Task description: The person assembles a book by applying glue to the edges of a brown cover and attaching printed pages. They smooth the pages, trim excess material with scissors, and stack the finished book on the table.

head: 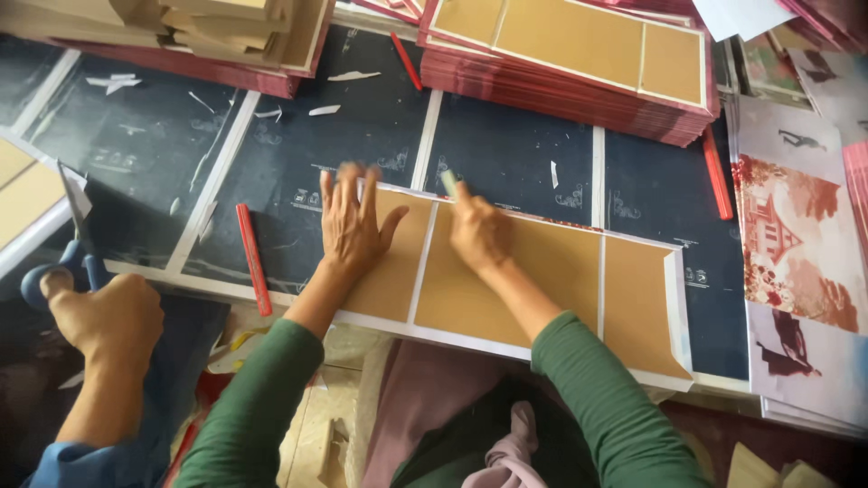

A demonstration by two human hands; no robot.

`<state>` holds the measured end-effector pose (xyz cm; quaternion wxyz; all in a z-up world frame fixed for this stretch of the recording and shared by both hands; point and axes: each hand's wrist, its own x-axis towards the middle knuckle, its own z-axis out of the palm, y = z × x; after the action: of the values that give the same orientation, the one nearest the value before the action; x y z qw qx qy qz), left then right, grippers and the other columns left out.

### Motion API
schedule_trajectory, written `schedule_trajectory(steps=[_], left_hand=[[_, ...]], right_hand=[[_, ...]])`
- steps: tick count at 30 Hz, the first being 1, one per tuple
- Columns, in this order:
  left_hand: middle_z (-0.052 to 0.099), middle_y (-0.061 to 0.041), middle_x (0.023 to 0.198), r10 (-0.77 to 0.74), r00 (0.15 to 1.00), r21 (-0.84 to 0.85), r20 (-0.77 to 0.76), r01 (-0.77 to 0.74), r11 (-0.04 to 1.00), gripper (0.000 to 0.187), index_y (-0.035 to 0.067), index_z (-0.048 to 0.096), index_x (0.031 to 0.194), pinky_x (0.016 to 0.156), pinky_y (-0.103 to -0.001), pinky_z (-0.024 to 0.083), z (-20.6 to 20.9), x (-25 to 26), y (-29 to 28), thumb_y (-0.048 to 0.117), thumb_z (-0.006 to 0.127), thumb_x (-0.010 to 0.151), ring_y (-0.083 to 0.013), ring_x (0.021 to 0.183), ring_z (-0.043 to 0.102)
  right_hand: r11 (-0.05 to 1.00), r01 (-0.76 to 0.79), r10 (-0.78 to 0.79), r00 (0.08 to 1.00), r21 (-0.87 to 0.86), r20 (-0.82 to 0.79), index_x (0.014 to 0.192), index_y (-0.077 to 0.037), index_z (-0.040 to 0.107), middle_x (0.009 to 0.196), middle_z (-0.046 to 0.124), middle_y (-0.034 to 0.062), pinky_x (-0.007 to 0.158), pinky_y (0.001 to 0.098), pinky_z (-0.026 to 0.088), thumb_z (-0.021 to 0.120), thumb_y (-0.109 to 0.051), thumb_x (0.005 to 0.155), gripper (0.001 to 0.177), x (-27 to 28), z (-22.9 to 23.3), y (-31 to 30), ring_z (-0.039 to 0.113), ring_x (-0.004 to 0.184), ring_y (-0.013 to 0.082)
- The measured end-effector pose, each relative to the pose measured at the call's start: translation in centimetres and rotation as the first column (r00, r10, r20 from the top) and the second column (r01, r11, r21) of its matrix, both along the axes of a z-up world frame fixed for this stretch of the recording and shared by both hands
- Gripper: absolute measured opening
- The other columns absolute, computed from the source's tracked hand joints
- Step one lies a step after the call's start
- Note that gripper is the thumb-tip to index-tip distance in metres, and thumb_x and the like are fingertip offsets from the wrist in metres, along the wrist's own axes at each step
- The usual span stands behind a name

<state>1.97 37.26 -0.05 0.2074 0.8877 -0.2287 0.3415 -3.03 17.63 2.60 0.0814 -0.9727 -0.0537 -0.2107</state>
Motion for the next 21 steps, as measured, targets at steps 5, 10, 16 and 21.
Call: schedule_trajectory(steps=[5,10,16,21], left_hand=[[0.064,-0.01,0.113,0.068,0.956,0.023,-0.286,-0.064,0.998,0.045,0.008,0.064,0.11,0.112,-0.046,0.018,-3.8,2.4,0.5,0.043,0.039,0.096,-0.0261,0.113,0.058],[0.071,-0.006,0.081,-0.012,0.942,-0.534,-0.335,-0.179,0.826,0.034,0.018,0.057,0.122,0.083,-0.046,0.048,-2.3,2.0,2.3,0.011,0.052,0.089,-0.0316,0.086,0.065],[0.065,-0.011,0.093,-0.179,0.911,-0.827,-0.371,-0.236,0.511,0.048,0.018,0.037,0.125,0.077,-0.035,0.056,-1.3,1.6,2.0,-0.005,0.042,0.083,-0.029,0.081,0.07],[0.06,-0.01,0.095,-0.191,0.905,-0.854,-0.381,-0.266,0.446,0.047,0.018,0.033,0.12,0.062,-0.028,0.057,-1.2,1.6,1.9,-0.009,0.036,0.083,-0.0225,0.059,0.07]], right_hand=[[0.994,-0.062,0.065,0.997,-0.086,0.031,0.124,-0.005,0.056,0.071,0.064,0.0121,0.052,0.042,0.055,0.05,-0.013,0.082,0.043,0.3,0.2,3.0,0.068,0.061,0.0287],[0.979,-0.203,0.202,0.979,0.0,-0.037,0.128,-0.016,0.054,0.072,0.064,0.0075,0.056,0.0421,0.055,0.049,-0.019,0.081,0.047,1.8,-1.6,6.1,0.068,0.064,0.0267],[0.993,-0.1,0.102,0.994,-0.062,0.024,0.121,-0.002,0.056,0.07,0.064,0.0129,0.054,0.0417,0.055,0.049,-0.015,0.08,0.043,4.0,-0.9,6.0,0.068,0.062,0.0284],[0.952,-0.306,0.306,0.951,0.013,-0.043,0.121,-0.013,0.059,0.066,0.066,0.0084,0.051,0.0411,0.055,0.044,-0.021,0.088,0.037,5.6,-0.5,8.0,0.068,0.062,0.0286]])
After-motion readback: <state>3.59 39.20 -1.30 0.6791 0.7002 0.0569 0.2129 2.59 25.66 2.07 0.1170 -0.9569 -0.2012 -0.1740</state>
